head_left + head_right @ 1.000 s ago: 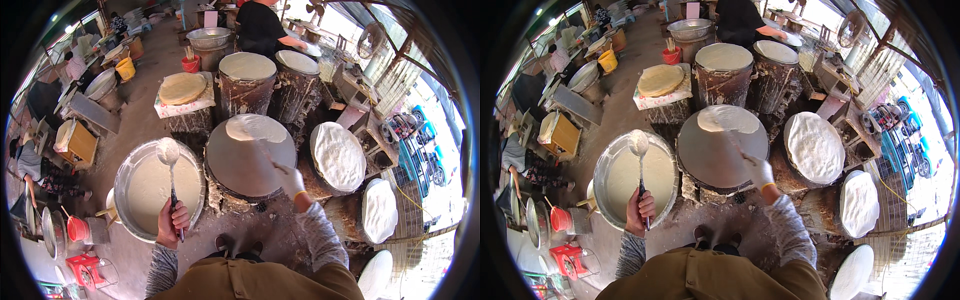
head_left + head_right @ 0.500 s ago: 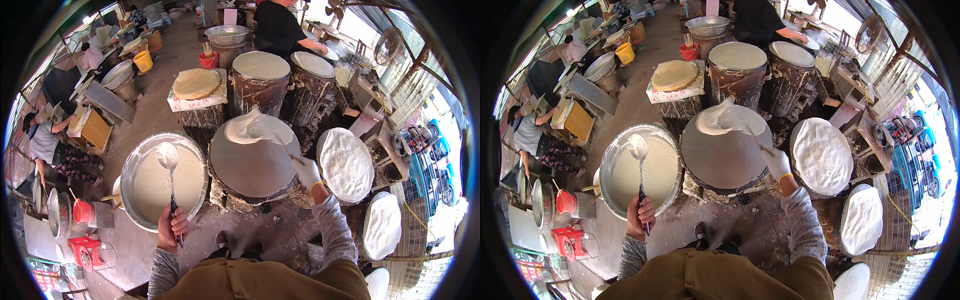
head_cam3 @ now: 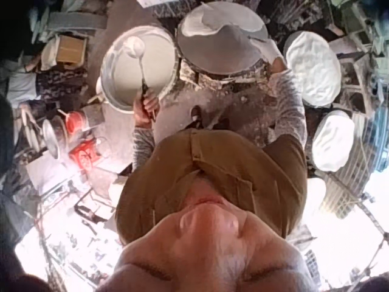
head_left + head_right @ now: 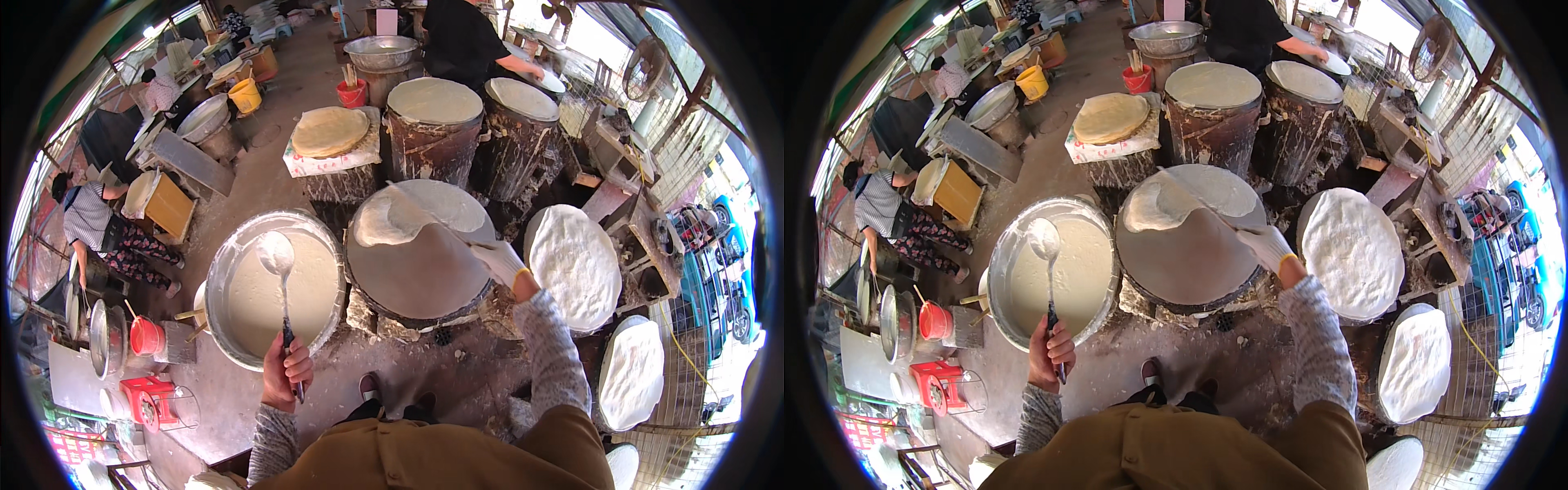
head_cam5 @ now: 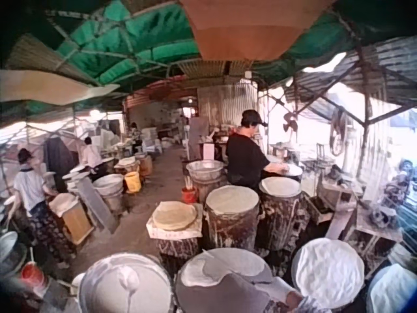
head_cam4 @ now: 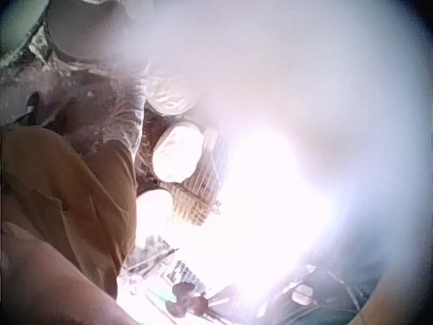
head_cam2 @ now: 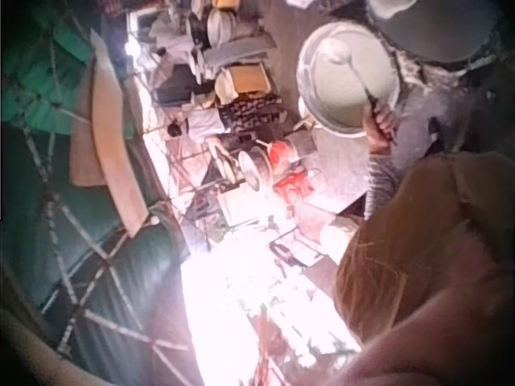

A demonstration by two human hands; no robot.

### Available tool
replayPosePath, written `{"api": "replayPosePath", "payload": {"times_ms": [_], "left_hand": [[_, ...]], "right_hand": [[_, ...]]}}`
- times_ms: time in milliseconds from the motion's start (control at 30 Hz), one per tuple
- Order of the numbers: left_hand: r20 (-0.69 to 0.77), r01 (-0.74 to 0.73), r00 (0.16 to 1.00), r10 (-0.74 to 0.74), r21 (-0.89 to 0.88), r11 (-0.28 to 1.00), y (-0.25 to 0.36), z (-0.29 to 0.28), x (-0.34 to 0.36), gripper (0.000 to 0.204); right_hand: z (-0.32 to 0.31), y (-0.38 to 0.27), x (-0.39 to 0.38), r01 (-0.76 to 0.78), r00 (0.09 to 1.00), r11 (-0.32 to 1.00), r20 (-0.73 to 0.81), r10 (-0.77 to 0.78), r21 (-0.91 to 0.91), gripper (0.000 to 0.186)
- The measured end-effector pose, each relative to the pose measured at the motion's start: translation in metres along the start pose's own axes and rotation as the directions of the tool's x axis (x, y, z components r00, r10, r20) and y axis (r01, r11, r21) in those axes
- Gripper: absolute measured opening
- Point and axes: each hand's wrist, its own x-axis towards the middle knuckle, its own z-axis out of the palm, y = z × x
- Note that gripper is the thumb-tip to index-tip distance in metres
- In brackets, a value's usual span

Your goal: The person ladles batter onto multiple hot griddles, spreads it into thin crepes, flips them with a spatula, and stacks the finished crepes. The person repeats this process across several griddles in a continuous workflow.

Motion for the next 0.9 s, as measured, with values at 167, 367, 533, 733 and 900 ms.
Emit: {"api": "replayPosePath", "payload": {"times_ms": [167,367,533,733,900], "left_hand": [[-0.003,-0.015,1.000,0.015,0.035,0.999,-0.002,-0.010,-0.012,0.038],[-0.015,0.005,1.000,-0.004,0.065,0.998,-0.006,-0.012,-0.011,0.039],[-0.037,0.024,0.999,-0.020,0.087,0.996,-0.009,-0.014,-0.009,0.037],[-0.054,0.016,0.998,-0.011,0.100,0.995,-0.016,-0.026,-0.021,0.039],[-0.067,0.087,0.995,-0.080,0.097,0.991,-0.033,-0.029,0.005,0.040]], "right_hand": [[0.005,-0.003,-0.030,-0.066,0.955,0.980,0.274,0.117,-0.187,0.034],[-0.031,-0.007,-0.004,-0.018,0.979,0.995,0.199,0.037,-0.097,0.034],[0.000,-0.013,-0.009,-0.028,0.925,0.952,0.353,0.140,-0.303,0.034],[-0.062,0.027,0.007,0.083,0.935,0.931,0.352,0.051,-0.356,0.029],[-0.013,-0.005,0.009,0.018,0.940,0.980,0.337,0.051,-0.200,0.027]]}}
